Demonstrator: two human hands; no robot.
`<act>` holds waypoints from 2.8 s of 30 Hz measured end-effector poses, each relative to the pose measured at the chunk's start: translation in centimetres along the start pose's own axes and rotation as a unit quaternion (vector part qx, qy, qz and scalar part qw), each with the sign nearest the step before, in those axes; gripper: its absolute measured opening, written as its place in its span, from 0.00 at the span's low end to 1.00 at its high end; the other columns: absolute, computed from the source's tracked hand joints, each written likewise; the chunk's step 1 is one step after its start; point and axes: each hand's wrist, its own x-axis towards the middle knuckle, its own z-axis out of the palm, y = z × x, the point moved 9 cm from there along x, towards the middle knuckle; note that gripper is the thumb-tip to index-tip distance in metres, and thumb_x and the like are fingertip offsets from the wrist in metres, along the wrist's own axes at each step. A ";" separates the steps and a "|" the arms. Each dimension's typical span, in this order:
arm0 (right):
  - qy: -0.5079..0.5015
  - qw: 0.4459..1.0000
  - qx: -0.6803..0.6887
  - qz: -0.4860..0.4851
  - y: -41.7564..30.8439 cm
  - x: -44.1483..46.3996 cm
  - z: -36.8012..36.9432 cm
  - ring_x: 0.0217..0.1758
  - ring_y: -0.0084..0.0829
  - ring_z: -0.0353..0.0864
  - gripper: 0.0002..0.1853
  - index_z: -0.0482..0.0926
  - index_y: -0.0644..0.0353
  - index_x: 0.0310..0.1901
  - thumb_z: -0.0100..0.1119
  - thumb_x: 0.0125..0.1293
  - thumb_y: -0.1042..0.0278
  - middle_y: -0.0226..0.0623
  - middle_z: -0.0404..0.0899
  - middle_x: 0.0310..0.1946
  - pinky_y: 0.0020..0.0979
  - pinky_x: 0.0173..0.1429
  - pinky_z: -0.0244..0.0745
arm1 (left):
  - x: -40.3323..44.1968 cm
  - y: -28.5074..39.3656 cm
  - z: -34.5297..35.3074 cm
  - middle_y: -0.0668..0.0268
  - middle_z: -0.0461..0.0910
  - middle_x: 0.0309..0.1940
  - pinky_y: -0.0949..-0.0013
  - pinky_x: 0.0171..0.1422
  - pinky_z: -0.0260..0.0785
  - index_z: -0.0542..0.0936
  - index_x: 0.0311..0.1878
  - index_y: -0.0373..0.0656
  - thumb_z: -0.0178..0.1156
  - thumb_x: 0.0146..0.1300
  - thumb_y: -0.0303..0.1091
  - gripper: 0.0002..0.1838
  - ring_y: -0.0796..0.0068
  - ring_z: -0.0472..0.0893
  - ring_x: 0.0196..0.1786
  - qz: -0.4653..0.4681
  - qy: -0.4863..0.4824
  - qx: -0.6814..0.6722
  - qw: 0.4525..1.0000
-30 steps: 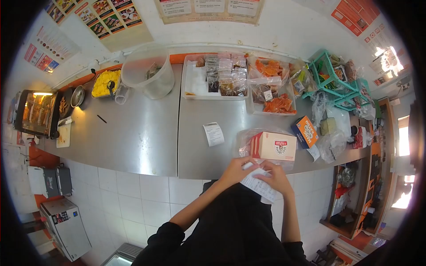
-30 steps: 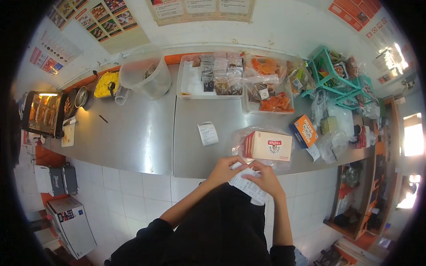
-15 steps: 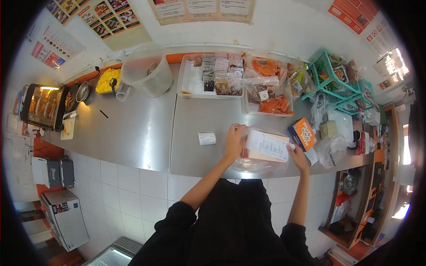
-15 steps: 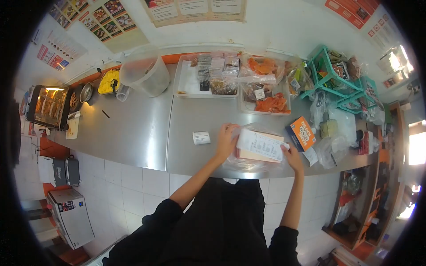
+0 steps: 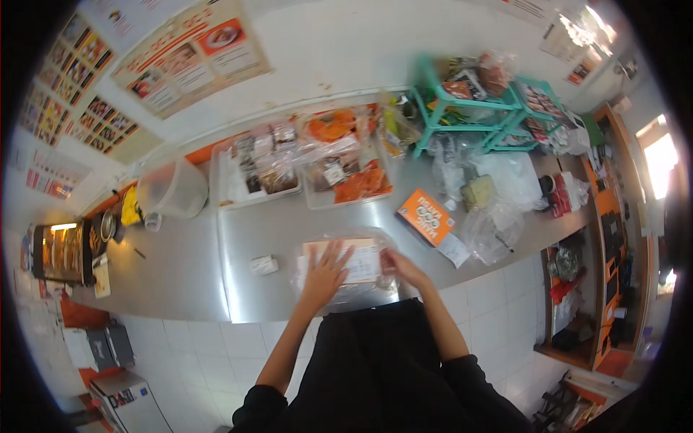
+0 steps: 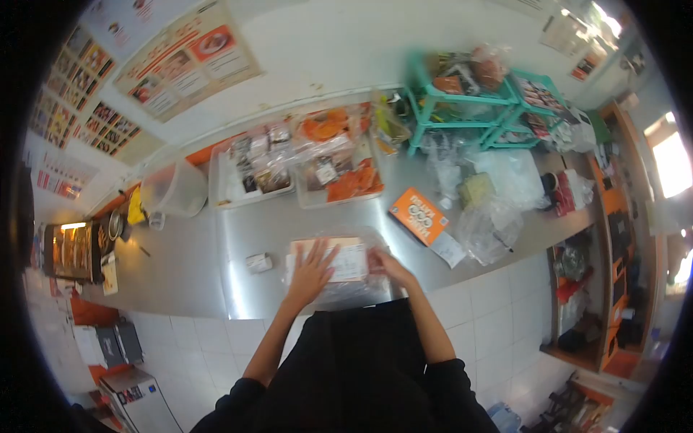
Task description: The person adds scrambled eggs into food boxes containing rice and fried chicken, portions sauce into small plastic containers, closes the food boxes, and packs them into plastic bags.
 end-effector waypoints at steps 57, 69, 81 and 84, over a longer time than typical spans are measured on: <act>0.450 0.771 -0.370 -0.258 -17.0 1.6 -28.7 0.39 0.50 0.80 0.12 0.77 0.66 0.27 0.72 0.45 0.72 0.47 0.79 0.30 0.43 0.41 0.73 | 36.0 18.8 14.5 0.59 0.72 0.61 0.52 0.69 0.62 0.78 0.53 0.44 0.66 0.53 0.37 0.22 0.59 0.69 0.67 0.223 -0.100 -0.268 0.932; 0.357 0.868 -0.279 -0.203 -18.2 -5.7 -26.3 0.35 0.45 0.85 0.08 0.79 0.62 0.34 0.67 0.59 0.69 0.44 0.84 0.32 0.35 0.43 0.76 | 37.1 14.2 21.8 0.62 0.54 0.76 0.25 0.74 0.25 0.74 0.64 0.56 0.75 0.41 0.48 0.42 0.51 0.41 0.80 0.160 -0.180 -0.022 0.970; 0.377 0.830 -0.382 -0.154 -12.3 1.6 -28.5 0.38 0.48 0.85 0.19 0.86 0.59 0.39 0.65 0.58 0.50 0.51 0.84 0.32 0.43 0.45 0.77 | 32.5 16.1 6.8 0.60 0.57 0.73 0.37 0.77 0.43 0.76 0.58 0.50 0.62 0.61 0.32 0.20 0.52 0.59 0.74 0.113 -0.032 -0.203 0.972; 0.370 0.822 -0.364 -0.232 -12.1 2.2 -28.6 0.36 0.49 0.84 0.16 0.86 0.60 0.37 0.66 0.57 0.54 0.51 0.83 0.30 0.44 0.43 0.76 | 27.5 16.1 -5.9 0.59 0.69 0.65 0.45 0.73 0.55 0.79 0.53 0.47 0.59 0.64 0.30 0.14 0.53 0.70 0.65 0.138 0.031 -0.309 0.941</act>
